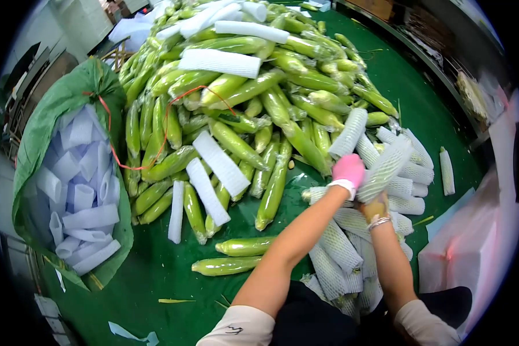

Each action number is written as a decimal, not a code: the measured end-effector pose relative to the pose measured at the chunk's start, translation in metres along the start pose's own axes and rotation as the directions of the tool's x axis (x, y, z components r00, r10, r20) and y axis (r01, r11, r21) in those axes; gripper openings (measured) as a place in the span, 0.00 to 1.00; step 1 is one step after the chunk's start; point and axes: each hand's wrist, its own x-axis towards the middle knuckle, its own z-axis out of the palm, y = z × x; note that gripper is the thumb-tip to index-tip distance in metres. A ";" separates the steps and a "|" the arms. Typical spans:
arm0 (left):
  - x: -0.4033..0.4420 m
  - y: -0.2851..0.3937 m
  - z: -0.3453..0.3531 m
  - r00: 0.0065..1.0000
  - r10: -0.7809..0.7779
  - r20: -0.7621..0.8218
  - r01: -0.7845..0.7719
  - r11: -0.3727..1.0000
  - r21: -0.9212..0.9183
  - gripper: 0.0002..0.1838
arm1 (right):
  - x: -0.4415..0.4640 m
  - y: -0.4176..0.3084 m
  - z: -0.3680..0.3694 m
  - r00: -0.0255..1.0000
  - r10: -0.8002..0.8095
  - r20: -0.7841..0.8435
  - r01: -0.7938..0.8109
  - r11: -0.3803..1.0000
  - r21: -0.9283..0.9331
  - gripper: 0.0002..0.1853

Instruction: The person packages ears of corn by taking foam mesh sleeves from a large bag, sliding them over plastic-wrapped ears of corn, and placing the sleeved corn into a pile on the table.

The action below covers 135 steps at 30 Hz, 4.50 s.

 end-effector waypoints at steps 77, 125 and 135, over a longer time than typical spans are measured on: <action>-0.180 -0.075 -0.109 0.958 -0.188 -0.218 0.078 0.898 -0.432 0.18 | 0.013 0.127 0.080 0.962 0.204 0.181 -0.007 0.682 -0.731 0.14; -0.047 -0.112 -0.088 0.995 0.037 -0.088 -0.093 0.180 -0.979 0.20 | 0.022 0.088 0.157 0.976 0.095 0.197 0.043 0.802 -0.596 0.19; 0.000 -0.143 0.011 0.936 -0.309 -0.168 -0.171 0.018 -0.985 0.08 | 0.050 0.060 0.100 0.963 -0.103 -0.251 0.011 0.939 -0.343 0.13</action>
